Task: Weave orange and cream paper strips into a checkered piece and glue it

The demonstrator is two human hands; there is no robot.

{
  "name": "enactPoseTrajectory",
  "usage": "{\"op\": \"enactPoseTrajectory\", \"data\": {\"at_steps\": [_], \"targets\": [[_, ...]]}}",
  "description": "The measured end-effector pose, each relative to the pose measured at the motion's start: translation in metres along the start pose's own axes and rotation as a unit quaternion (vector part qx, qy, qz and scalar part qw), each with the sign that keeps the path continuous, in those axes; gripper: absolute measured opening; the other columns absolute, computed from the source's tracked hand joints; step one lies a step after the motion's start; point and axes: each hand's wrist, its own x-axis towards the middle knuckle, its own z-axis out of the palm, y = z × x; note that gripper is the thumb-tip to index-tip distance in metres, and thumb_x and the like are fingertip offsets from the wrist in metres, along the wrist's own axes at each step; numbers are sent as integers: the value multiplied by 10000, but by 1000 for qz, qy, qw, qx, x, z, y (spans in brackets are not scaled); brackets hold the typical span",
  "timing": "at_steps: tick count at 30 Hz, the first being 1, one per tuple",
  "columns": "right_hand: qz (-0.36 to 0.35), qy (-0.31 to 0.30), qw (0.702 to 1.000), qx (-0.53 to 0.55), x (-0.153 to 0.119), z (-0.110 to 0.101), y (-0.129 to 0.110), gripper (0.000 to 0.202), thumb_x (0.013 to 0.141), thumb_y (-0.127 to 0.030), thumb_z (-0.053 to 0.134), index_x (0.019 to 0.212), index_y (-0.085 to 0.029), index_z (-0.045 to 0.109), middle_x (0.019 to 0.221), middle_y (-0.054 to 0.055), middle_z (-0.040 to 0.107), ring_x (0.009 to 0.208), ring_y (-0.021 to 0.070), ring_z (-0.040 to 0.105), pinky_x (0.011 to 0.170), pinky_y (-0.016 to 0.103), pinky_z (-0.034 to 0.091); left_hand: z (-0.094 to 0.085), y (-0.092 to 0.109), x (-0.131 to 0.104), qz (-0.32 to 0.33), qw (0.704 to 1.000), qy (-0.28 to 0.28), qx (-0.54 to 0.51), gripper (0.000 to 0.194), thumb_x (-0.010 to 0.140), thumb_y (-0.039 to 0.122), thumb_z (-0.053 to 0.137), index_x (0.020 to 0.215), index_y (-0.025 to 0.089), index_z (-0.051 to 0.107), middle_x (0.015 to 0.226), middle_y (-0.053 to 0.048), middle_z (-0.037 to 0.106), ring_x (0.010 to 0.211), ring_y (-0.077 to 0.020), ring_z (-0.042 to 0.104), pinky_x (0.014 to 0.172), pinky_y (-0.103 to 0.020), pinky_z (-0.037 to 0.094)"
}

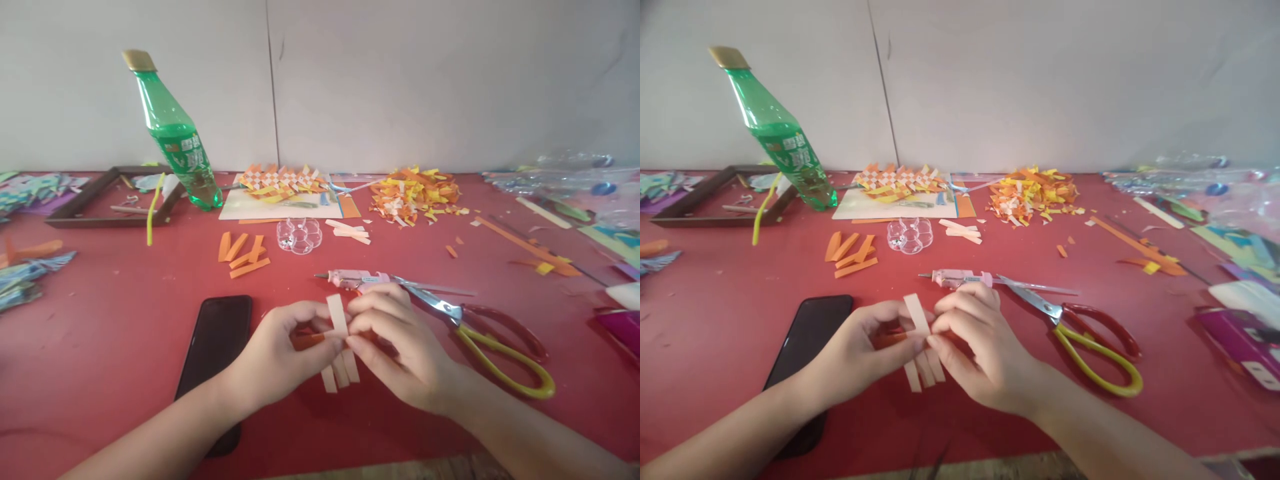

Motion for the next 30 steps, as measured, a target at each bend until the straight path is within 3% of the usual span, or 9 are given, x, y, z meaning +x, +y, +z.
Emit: {"op": "enactPoseTrajectory", "data": {"at_steps": [4, 7, 10, 13, 18, 24, 30], "targets": [[36, 92, 995, 13, -7, 5, 4, 492, 830, -218, 640, 1283, -209, 448, 1251, 123, 479, 1200, 263, 462, 1011, 454, 430, -5, 0, 0, -4, 996, 13, -93, 161, 875, 321, 653, 884, 162, 672, 775, -47, 737, 680, -194, 713, 767, -352, 555], [89, 167, 977, 103, -11, 10, 6, 649, 822, -248, 655, 1391, -267, 345, 1415, 136, 332, 1265, 280, 432, 1042, 481, 440, -8, -2, 1, -17, 987, 93, -130, 178, 793, 313, 760, 836, 174, 658, 747, 3, 712, 706, -137, 680, 718, -251, 525], [119, 133, 958, 226, -10, 12, 5, 694, 836, -250, 658, 1393, -342, 256, 1360, 120, 444, 1167, 247, 551, 936, 444, 536, -9, -4, 2, -32, 976, 124, -179, 235, 730, 287, 821, 774, 176, 619, 712, 37, 688, 690, -91, 645, 656, -182, 485], [149, 75, 936, 309, -6, 11, 0, 629, 850, -241, 666, 1338, -346, 283, 1312, 108, 561, 1041, 201, 659, 830, 355, 590, -9, -4, 3, -39, 968, 114, -220, 255, 716, 260, 835, 739, 163, 600, 752, 14, 722, 738, -97, 669, 729, -198, 504], [191, 137, 930, 282, -3, 10, -4, 361, 887, -216, 616, 1196, -271, 436, 1157, 94, 683, 949, 165, 708, 709, 245, 604, -9, -4, 3, -57, 974, 92, -201, 259, 727, 261, 830, 770, 163, 594, 767, 16, 740, 759, -89, 682, 750, -187, 491], [228, 146, 926, 262, -5, 11, 1, 314, 880, -268, 643, 1139, -249, 466, 1154, 103, 703, 923, 178, 724, 699, 255, 615, -7, -4, 3, -130, 981, 60, -134, 342, 778, 377, 772, 979, 189, 571, 853, -26, 764, 839, -149, 700, 824, -274, 506], [206, 156, 936, 239, -4, 10, 2, 301, 884, -271, 631, 1132, -254, 460, 861, 25, 721, 761, 153, 717, 615, 228, 587, -7, -3, 3, -129, 987, 21, -89, 285, 768, 404, 771, 870, 154, 682, 812, -26, 746, 671, -89, 638, 609, -180, 449]]}}
